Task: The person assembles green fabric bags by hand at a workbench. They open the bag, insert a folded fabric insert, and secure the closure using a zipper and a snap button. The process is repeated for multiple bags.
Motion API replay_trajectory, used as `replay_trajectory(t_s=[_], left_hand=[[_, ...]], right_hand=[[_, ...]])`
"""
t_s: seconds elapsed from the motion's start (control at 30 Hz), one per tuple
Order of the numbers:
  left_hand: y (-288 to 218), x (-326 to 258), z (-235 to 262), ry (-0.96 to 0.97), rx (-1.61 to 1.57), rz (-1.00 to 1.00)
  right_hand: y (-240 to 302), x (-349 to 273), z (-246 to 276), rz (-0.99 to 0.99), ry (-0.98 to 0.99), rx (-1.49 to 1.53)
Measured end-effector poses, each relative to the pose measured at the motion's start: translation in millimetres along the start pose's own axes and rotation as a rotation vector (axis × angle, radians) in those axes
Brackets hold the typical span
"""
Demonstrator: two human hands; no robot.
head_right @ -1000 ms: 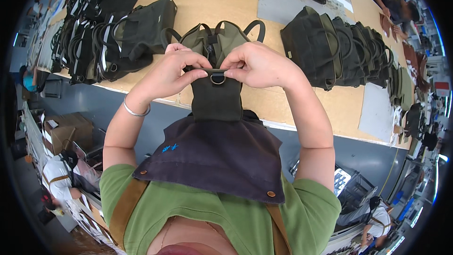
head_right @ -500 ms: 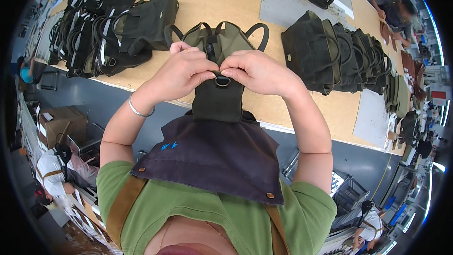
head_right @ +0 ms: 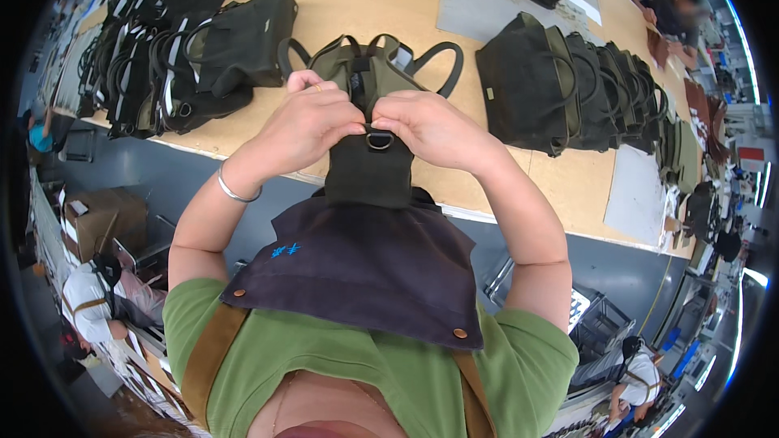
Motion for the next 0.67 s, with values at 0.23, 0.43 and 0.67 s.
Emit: replay_trajectory(t_s=[0.23,0.43,0.67], left_hand=[[-18,-4,16,-0.04,0.221,-0.162],[-2,-24,-27,-0.13,0.351,-0.245],[108,-86,-62,-0.511,-0.176,0.57]], right_hand=[[23,-13,-2,0.056,-0.155,-0.139],[1,-40,-38,0.01,-0.234,-0.333],[-44,-100,-35,-0.18,-1.005,-0.413]])
Point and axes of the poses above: each hand's wrist, its own x-axis towards the middle knuckle, its own z-axis out of the back of the hand, y = z × x, the point moved 3 cm from there along x, towards the middle knuckle, and after that the axes turned 11 degrees about z, right-handed, at the moved point
